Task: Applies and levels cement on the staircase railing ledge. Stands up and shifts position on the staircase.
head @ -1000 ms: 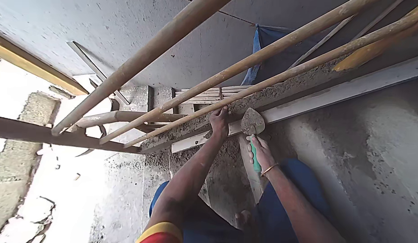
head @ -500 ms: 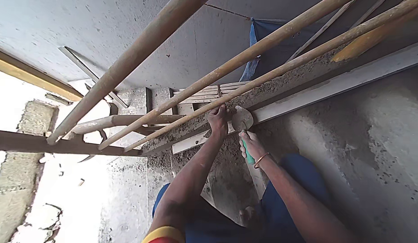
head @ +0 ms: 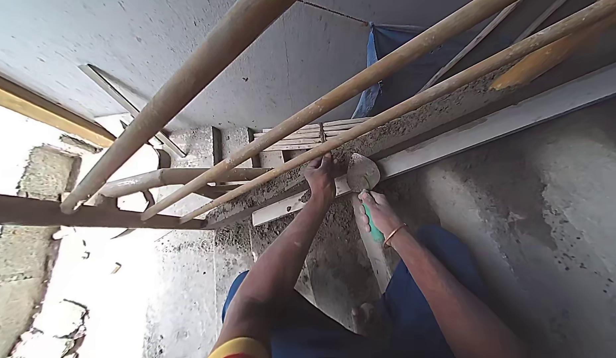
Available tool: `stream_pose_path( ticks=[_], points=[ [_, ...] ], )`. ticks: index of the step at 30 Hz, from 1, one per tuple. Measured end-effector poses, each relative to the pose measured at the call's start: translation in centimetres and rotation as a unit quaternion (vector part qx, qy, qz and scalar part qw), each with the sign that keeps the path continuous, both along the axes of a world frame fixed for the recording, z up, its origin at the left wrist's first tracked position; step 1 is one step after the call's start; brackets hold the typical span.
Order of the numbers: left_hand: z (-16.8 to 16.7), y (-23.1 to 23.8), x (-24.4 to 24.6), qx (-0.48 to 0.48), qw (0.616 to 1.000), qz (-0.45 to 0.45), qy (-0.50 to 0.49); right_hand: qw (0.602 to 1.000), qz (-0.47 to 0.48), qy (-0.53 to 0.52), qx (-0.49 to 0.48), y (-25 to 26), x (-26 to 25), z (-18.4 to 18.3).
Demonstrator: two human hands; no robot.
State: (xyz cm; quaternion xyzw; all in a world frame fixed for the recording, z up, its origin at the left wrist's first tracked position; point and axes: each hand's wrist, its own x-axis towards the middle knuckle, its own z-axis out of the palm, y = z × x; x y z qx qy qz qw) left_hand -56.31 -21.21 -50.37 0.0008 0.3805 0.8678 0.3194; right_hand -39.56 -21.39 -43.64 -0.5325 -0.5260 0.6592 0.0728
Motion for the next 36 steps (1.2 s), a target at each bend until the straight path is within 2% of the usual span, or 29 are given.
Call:
stream_pose_path(
  ticks=[8, 14, 26, 32, 36],
  points=[
    [0.3, 0.1, 0.0, -0.011, 1.000, 0.000, -0.004, 0.998, 0.041, -0.018, -0.047, 0.6, -0.3, 0.0],
    [0.6, 0.0, 0.1, -0.018, 1.000, -0.004, -0.007, 0.994, 0.041, -0.002, -0.101, -1.2, 1.1, -0.3],
    [0.9, 0.0, 0.3, -0.018, 1.000, 0.007, -0.012, 0.997, -0.018, 0.047, -0.051, -1.7, -0.1, -2.0],
    [0.8, 0.1, 0.2, -0.018, 1.000, 0.009, -0.017, 0.996, -0.005, 0.060, -0.071, -2.4, -0.1, -2.4],
    [1.0, -0.1, 0.3, -0.029, 1.000, 0.007, -0.011, 0.995, -0.042, 0.064, -0.060, -2.6, -0.5, -2.5]
  ],
)
